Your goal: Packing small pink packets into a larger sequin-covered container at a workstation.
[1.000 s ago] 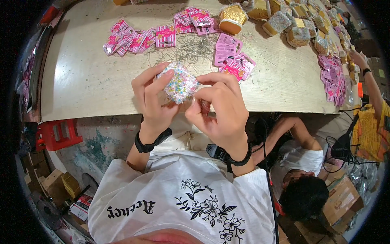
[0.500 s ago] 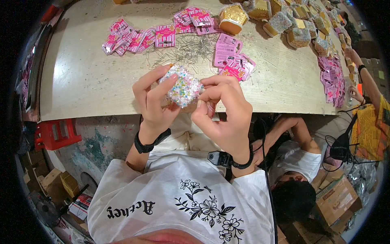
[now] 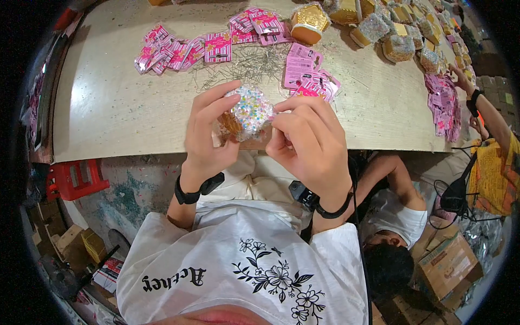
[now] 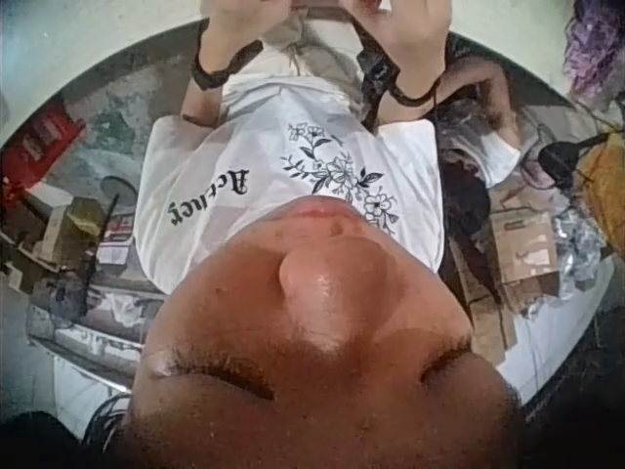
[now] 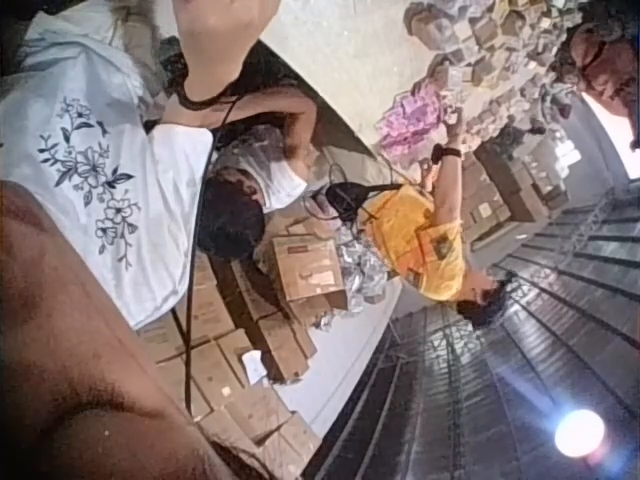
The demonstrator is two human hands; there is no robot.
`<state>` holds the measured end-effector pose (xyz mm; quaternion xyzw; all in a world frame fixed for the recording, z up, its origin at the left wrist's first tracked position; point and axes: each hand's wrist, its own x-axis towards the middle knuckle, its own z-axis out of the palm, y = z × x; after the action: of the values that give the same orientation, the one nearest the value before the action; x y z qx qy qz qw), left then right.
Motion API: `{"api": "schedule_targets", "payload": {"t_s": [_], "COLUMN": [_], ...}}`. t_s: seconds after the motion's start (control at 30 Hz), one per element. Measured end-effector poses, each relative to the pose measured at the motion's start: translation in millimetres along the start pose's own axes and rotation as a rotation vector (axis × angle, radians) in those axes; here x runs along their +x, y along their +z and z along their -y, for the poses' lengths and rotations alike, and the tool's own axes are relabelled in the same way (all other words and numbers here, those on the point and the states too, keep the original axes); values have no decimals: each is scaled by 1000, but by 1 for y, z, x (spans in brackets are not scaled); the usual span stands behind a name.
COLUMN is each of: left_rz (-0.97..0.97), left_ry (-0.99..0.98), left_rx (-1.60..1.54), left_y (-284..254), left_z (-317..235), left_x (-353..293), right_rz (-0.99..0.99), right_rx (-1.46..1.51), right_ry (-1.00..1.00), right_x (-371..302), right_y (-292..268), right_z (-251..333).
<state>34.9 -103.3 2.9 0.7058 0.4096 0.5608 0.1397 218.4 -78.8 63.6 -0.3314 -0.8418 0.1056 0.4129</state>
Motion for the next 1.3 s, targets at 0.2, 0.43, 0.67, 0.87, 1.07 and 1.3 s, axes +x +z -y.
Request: {"api": "schedule_targets", "payload": {"t_s": [0.2, 0.43, 0.67, 0.87, 1.07, 1.3], "left_rz": [161, 250, 239, 281, 313, 265], "left_ry": [-67, -103, -61, -26, -162, -149], "left_rx": [-97, -16, 45, 144, -76, -147], "left_y": [1, -3, -1, -2, -7, -4], "left_z": [-3, -7, -8, -9, -8, -5], "left_x": [3, 5, 7, 9, 9, 7], "right_rz": [113, 124, 140, 154, -26, -109], "right_rx": [107, 106, 242, -89, 394, -13], "right_ry": [75, 137, 271, 93, 270, 18], "right_x": [-1, 0, -1, -9, -20, -17], "right_y": [-12, -11, -16, -8, 1, 7], "right_z": [-7, -6, -15, -26, -26, -17]}}
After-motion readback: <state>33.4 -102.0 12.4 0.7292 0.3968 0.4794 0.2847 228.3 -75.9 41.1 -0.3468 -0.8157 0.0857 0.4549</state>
